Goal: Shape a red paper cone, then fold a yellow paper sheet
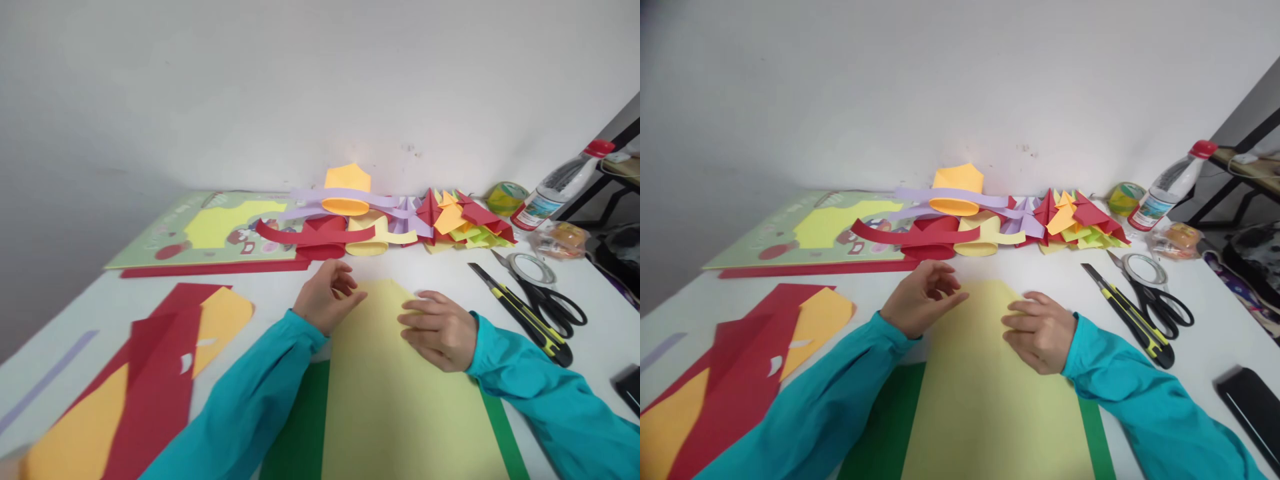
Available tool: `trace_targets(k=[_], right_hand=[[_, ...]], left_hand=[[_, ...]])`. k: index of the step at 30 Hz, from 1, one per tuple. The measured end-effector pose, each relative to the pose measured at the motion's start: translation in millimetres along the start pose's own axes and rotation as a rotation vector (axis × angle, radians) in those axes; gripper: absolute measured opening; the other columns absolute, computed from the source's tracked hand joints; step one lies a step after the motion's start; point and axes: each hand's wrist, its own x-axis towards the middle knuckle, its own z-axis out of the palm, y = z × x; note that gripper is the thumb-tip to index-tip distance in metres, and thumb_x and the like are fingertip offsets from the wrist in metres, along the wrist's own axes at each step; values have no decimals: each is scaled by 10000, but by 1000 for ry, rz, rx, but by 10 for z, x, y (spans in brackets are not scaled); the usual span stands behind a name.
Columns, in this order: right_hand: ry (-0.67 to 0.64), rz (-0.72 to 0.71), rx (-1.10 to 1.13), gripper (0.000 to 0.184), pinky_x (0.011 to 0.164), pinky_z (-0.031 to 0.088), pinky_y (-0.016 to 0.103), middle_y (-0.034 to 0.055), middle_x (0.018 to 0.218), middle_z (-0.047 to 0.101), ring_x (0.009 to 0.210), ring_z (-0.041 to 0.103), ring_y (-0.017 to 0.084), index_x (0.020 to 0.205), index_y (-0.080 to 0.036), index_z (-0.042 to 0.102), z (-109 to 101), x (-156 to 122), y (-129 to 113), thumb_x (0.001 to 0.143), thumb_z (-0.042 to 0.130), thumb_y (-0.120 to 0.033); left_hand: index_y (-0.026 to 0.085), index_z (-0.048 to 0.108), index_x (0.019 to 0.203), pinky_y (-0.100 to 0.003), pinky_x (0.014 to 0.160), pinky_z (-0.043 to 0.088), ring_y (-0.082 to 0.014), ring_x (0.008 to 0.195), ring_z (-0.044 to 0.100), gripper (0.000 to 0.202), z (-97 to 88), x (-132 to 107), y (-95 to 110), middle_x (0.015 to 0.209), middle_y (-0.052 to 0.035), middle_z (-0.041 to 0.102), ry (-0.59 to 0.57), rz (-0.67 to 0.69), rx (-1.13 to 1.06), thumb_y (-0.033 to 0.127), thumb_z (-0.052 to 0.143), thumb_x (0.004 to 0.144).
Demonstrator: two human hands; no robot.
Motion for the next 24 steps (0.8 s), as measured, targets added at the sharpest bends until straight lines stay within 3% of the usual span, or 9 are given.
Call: trace_targets(k=[2,4,7,10,13,16,20,22,24], right_hand=[[6,3,1,162,992,358,439,49,1053,699,1097,565,210,925,-201,672,4,-2,1,848,530,-212],[25,11,15,160,989,359,441,44,1055,700,1088,570,213,916,-198,672,10,-4,0,848,527,-211],[15,16,27,159,989,361,441,43,1066,697,1096,567,215,922,-197,671,12,-3,-2,847,531,-211],[-1,21,24,169,990,362,441,50,1067,696,1105,563,216,939,-202,669,2,1,-7,851,526,-214],[8,21,27,176,985,366,441,59,1060,698,1098,567,221,942,-199,668,-9,4,-12,852,517,-211],[3,16,25,178,985,366,440,65,1065,696,1103,563,220,948,-196,667,-13,5,-12,849,519,-209],[8,22,37,177,989,361,440,54,1070,695,1104,562,222,946,-198,667,-13,7,-13,850,519,-214],[12,25,42,178,988,363,438,51,1068,696,1099,564,222,946,-199,668,-13,10,-15,852,517,-214],[12,24,40,179,984,367,438,55,1069,696,1100,564,222,949,-198,668,-14,12,-17,853,517,-213]], left_hand=[[186,494,977,-367,664,522,-213,795,601,420,-2,-15,1,894,-65,612,56,65,113,427,617,656],[159,543,995,-434,774,502,-280,925,578,454,0,-20,-1,976,-119,599,103,66,369,441,621,648],[96,586,985,-462,830,476,-335,951,560,616,15,-15,5,965,-162,576,19,-67,618,597,601,626],[79,595,951,-442,835,472,-339,957,548,670,34,-4,7,956,-166,555,-28,-133,686,657,581,613],[118,578,905,-432,826,473,-313,933,552,584,40,11,-19,928,-135,549,0,-121,665,618,612,606],[168,539,855,-395,723,499,-267,848,569,439,27,18,-60,871,-88,555,44,-102,577,530,635,627],[192,507,965,-312,577,489,-175,644,556,356,9,-16,-56,768,-13,568,72,-58,372,381,618,684],[194,524,993,-297,576,493,-155,609,546,314,19,-47,-23,728,1,565,65,77,306,350,581,726],[189,571,937,-301,631,514,-162,674,570,207,50,-78,3,762,-29,585,35,307,288,301,517,772]])
